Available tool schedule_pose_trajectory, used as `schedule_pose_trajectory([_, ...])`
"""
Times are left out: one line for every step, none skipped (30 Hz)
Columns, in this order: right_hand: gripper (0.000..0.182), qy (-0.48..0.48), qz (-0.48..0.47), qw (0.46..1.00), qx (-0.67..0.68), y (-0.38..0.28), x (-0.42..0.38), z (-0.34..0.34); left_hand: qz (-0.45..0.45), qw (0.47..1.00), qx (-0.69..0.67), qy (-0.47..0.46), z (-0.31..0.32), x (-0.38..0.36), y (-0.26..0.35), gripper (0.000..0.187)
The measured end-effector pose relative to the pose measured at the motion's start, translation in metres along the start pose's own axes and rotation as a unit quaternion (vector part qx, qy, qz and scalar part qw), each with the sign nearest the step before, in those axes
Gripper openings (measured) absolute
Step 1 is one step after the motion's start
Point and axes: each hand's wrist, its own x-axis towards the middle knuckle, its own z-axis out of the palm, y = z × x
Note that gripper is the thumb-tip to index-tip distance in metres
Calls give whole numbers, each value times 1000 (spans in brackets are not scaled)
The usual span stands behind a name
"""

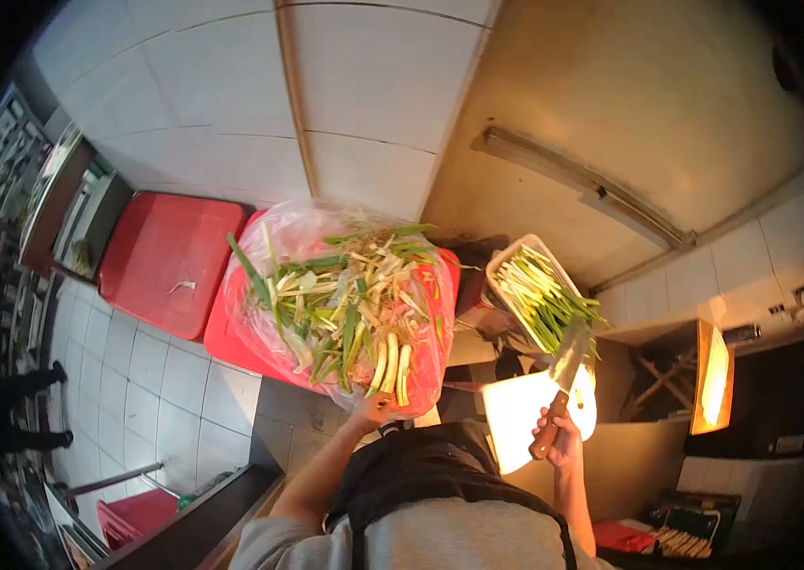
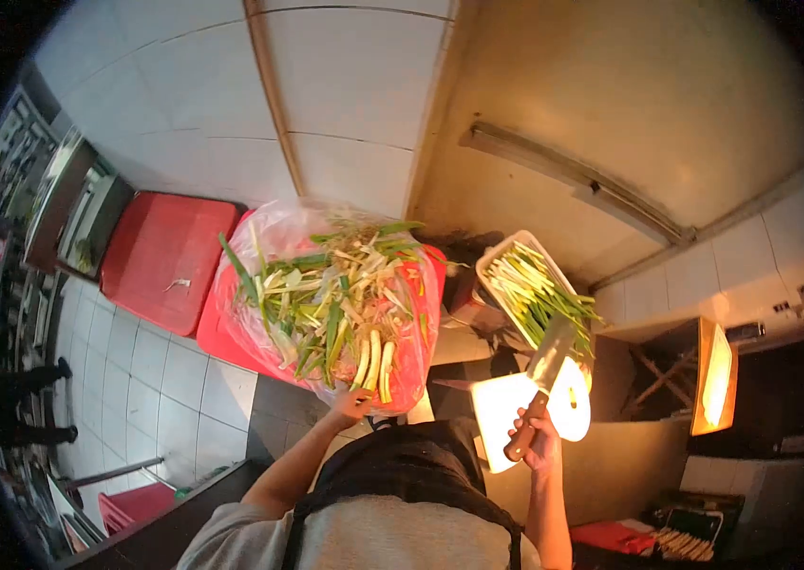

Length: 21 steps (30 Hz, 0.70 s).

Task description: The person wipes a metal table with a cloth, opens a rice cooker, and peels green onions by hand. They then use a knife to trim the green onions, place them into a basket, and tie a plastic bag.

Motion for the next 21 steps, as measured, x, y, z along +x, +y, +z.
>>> schedule_pose_trajectory([32,-54,55,997,-21,-5,19,5,5,998,-48,27,10,6,-4,30])
schedule_pose_trajectory([26,-106,110,987,-42,-10,38,9,10,994,-96,53,24,13,-13,28])
schedule_pose_trajectory([19,-101,149,980,-83,-14,53,23,16,986,-145,81,34,18,-19,27])
schedule_pose_trajectory([14,-96,186,970,-125,-17,69,40,-19,982,-166,85,33,19,-12,27])
schedule_pose_trajectory([13,-83,237,951,-178,-18,87,53,-53,977,-188,90,31,19,-5,27])
schedule_pose_trajectory([15,-83,229,930,-275,-16,97,75,-86,969,-211,96,27,18,11,27])
schedule_pose_trajectory([19,-83,212,901,-368,-12,108,90,-91,943,-288,142,20,13,37,29])
schedule_pose_trajectory([22,-86,189,864,-459,-10,121,103,-97,946,-268,152,26,18,30,29])
schedule_pose_trajectory([28,-119,187,826,-518,-8,138,112,-104,949,-250,163,37,23,19,29])
schedule_pose_trajectory([28,-160,170,795,-559,-4,158,113,-115,950,-232,174,45,27,16,30])
schedule_pose_trajectory([29,-184,144,739,-632,1,180,113,-141,949,-210,187,56,30,14,30])
schedule_pose_trajectory([30,-208,116,677,-696,5,201,117,-131,945,-200,225,64,33,19,31])
schedule_pose_trajectory([33,-227,94,600,-761,5,212,132,-122,940,-186,259,75,35,23,31])
schedule_pose_trajectory([34,-264,44,559,-785,10,230,131,-115,935,-169,289,86,36,26,32])
schedule_pose_trajectory([34,-300,-7,517,-801,16,251,126,-118,936,-151,295,103,42,19,38])
schedule_pose_trajectory([35,-333,-58,475,-812,22,263,128,-122,926,-118,337,105,44,27,40])
schedule_pose_trajectory([36,-333,-46,469,-817,26,270,128,-126,915,-83,375,110,44,37,42])
schedule_pose_trajectory([38,-333,-35,463,-821,30,274,132,-128,902,-46,409,111,43,46,44])
schedule_pose_trajectory([37,-332,-29,460,-823,36,280,130,-148,897,-25,417,115,44,47,46])
schedule_pose_trajectory([37,-329,-25,458,-826,42,285,126,-159,894,-21,419,118,44,47,46])
schedule_pose_trajectory([36,-333,-26,474,-815,48,288,122,-168,891,-17,422,119,45,46,46])
